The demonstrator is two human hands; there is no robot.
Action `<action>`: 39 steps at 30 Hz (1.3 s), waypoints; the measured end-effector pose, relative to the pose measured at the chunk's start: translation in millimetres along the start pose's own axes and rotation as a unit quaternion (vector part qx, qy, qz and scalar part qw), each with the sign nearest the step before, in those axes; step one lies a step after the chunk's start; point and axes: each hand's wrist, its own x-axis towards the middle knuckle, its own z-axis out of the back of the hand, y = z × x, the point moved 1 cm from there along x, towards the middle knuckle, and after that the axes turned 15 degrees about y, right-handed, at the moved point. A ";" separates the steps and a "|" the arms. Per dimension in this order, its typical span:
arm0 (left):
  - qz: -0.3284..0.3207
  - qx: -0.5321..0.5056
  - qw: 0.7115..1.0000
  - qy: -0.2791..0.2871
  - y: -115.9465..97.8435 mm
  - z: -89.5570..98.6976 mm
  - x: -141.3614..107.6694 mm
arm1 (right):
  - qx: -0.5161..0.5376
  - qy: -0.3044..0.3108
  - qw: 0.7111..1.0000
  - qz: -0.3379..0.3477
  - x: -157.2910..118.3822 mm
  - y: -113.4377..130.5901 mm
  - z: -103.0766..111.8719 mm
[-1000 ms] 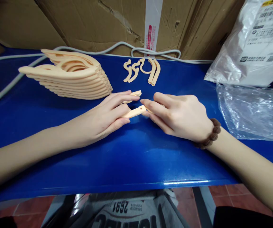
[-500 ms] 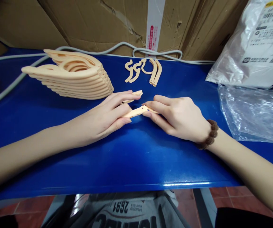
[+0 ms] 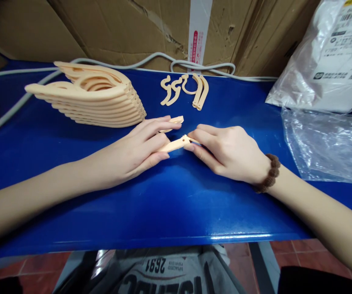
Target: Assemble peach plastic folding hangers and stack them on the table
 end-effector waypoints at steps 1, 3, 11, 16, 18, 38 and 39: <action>0.000 0.001 1.000 0.001 -0.2 0.1 -0.1 | -0.036 -0.005 0.999 -0.001 -0.7 0.6 0.0; 0.003 0.000 1.000 0.003 -0.2 0.4 -0.3 | -0.107 -0.017 0.994 0.001 -1.8 1.9 0.1; 0.004 0.002 1.000 -0.003 0.9 2.5 -0.8 | -0.156 -0.034 0.987 -0.012 0.7 5.4 0.0; 0.009 0.002 1.000 -0.004 0.9 2.2 -0.5 | 0.034 0.014 0.999 -0.038 4.9 3.1 -1.4; 0.011 0.002 1.000 -0.005 1.0 1.4 -0.6 | 0.104 0.038 0.992 -0.056 6.1 1.9 -0.9; 0.012 0.026 0.999 0.013 2.1 -2.1 -0.3 | 0.083 0.068 0.992 -0.072 4.2 3.1 1.2; 0.013 0.027 0.999 0.014 2.3 -2.4 -0.3 | 0.047 0.062 0.994 -0.070 3.0 3.1 0.4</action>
